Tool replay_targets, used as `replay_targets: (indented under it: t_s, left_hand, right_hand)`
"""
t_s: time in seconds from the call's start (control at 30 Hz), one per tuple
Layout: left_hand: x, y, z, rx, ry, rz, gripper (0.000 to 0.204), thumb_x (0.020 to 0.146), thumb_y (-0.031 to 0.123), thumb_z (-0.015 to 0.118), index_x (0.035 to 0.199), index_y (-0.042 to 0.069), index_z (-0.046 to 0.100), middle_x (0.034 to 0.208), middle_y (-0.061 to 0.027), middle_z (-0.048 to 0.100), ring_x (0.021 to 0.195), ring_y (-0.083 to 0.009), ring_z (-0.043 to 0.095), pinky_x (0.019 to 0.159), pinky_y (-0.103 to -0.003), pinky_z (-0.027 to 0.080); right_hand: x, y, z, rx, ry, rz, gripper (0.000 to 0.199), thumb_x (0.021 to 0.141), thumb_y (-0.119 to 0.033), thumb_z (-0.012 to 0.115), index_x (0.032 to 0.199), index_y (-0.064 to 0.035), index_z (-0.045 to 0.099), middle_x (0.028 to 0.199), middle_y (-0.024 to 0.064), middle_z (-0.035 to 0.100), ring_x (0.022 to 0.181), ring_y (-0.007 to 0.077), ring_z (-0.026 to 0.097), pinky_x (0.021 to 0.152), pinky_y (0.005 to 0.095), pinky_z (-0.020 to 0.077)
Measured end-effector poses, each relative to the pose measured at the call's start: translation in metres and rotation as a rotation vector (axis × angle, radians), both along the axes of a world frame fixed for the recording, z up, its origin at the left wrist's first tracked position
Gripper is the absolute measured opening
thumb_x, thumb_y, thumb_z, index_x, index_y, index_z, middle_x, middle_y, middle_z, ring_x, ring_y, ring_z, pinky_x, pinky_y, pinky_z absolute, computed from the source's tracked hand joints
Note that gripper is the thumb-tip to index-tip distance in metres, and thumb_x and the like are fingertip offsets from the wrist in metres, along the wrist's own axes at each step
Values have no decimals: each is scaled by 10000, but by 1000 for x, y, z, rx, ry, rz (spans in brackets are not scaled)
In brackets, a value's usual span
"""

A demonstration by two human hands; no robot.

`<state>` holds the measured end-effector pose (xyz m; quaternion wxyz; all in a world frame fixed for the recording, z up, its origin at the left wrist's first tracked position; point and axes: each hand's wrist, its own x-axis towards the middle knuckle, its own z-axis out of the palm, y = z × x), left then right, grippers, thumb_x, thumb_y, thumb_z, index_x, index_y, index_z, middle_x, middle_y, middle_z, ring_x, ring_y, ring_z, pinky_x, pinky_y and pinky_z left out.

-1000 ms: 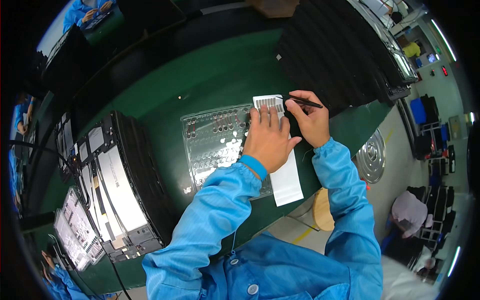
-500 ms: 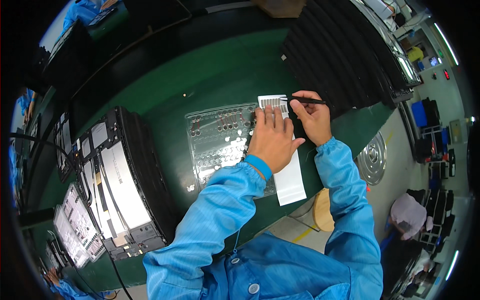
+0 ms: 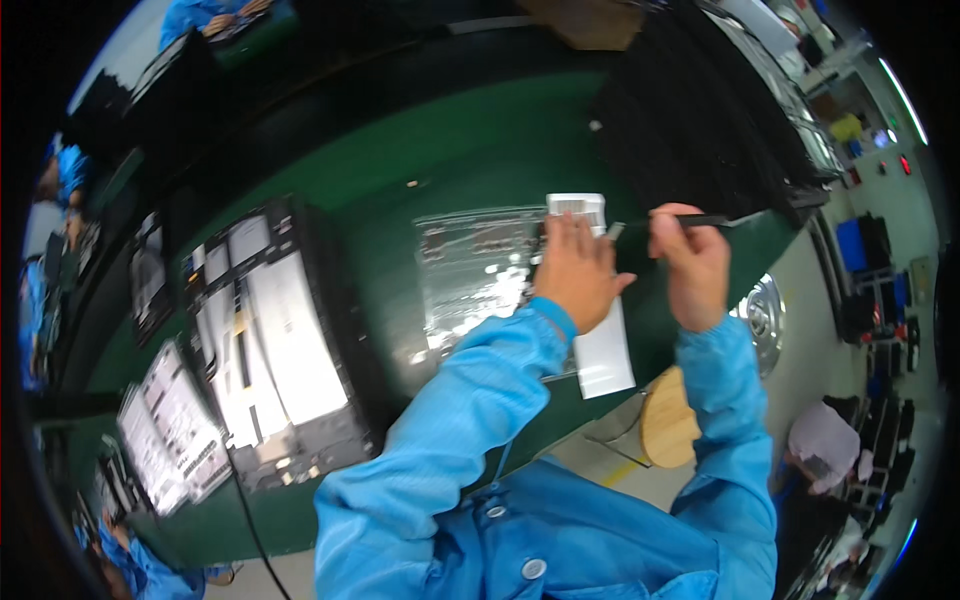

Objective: Assembling electronic screen modules by applying small components and marking labels on an assembly line.

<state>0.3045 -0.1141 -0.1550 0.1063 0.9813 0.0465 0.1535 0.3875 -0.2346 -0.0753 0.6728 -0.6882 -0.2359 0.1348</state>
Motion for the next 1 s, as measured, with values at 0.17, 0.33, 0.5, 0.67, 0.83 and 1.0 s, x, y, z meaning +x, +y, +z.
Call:
replay_targets:
  t_s: [0.17, 0.33, 0.5, 0.67, 0.83, 1.0]
  left_hand:
    - [-48, -11, 44, -137, -202, -137, 622, 1000, 502, 477, 1384, 20, 563, 1535, -308, 390, 1454, -511, 297, 1150, -684, 199]
    - [-178, 3, 113, -104, -86, -115, 511, 976, 397, 589, 1293, -4, 596, 1398, -277, 524, 1344, -416, 468, 1125, -522, 344]
    - [-273, 68, 175, -307, -137, -23, 379, 877, 203, 746, 1179, -6, 652, 1210, -225, 656, 1078, -358, 661, 920, -433, 513]
    - [-294, 138, 179, -186, -207, 197, 279, 867, 61, 713, 1128, -24, 668, 1170, -243, 684, 955, -394, 675, 825, -433, 526]
    - [-285, 174, 167, -152, -204, 203, 252, 889, 64, 694, 1122, -31, 667, 1177, -245, 679, 959, -405, 669, 837, -445, 528]
    - [-274, 188, 161, -110, -168, 221, 260, 897, 83, 689, 1131, -27, 666, 1216, -246, 662, 1029, -411, 655, 877, -446, 522]
  right_hand:
    - [-59, 38, 87, 146, -77, 265, 221, 980, -198, 658, 1092, -8, 657, 960, 32, 627, 815, 91, 561, 796, 262, 464]
    - [-94, 141, 104, 29, -160, 548, 284, 941, -273, 729, 1043, -10, 690, 894, 2, 648, 811, 92, 593, 757, 247, 487]
    - [-112, 231, 71, -3, -170, 647, 245, 929, -244, 735, 990, -7, 715, 821, 26, 673, 741, 107, 606, 704, 263, 501]
    - [-114, 269, 51, -24, -87, 697, 226, 930, -228, 735, 978, -8, 706, 833, 26, 671, 752, 103, 602, 719, 263, 498]
    - [-107, 277, 45, -66, -63, 722, 220, 938, -221, 734, 986, -9, 699, 849, 18, 669, 771, 89, 599, 737, 244, 495]
    - [-106, 279, 39, -58, -62, 700, 227, 911, -206, 760, 967, 8, 709, 833, 57, 700, 758, 115, 630, 714, 278, 517]
